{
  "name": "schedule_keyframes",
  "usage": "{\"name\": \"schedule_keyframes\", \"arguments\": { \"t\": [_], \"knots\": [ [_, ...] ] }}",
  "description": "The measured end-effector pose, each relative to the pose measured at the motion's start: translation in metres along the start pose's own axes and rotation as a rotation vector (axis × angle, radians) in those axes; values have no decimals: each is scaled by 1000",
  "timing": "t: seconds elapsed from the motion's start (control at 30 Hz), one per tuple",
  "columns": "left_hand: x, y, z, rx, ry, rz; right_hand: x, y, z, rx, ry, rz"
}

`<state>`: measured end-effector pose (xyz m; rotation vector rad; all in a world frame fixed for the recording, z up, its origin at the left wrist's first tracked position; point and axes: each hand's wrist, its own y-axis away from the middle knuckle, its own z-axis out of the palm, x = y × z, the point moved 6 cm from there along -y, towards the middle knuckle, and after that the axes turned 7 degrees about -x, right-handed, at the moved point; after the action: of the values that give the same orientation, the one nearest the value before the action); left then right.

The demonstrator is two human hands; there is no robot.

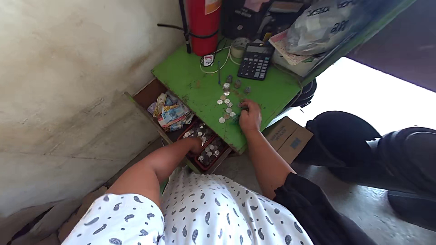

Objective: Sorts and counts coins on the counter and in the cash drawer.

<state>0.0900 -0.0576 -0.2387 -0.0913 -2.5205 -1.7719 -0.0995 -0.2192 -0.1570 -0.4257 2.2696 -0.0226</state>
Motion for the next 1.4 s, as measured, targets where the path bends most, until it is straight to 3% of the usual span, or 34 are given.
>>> {"name": "schedule_keyframes", "arguments": {
  "t": [0.1,0.23,0.37,0.5,0.6,0.77,0.93,1.03,1.13,1.23,1.3,1.4],
  "knots": [
    [7,29,-12,-3,-12,77,0,5,-6,72,-108,-9],
    [20,98,-70,238,250,229,8,9,-9,177,-201,3],
    [3,96,-138,765,451,299,4,4,4,-65,52,47],
    [-5,49,-171,968,434,559,0,1,17,-279,229,75],
    [-1,24,-174,1028,336,626,-10,4,31,-354,268,93],
    [7,16,-164,1051,52,557,-51,14,69,-351,197,93],
    [-20,32,-149,1078,77,657,-83,24,91,-386,162,106],
    [-35,36,-143,1084,154,762,-92,28,96,-400,10,95],
    [-32,34,-155,1014,176,810,-77,27,88,-255,-391,65],
    [-14,26,-169,936,0,726,-51,29,65,-129,-671,74],
    [-4,15,-175,932,-93,642,-33,33,45,-75,-661,67],
    [2,10,-177,923,-140,615,-13,36,20,-76,-414,22]
  ]
}}
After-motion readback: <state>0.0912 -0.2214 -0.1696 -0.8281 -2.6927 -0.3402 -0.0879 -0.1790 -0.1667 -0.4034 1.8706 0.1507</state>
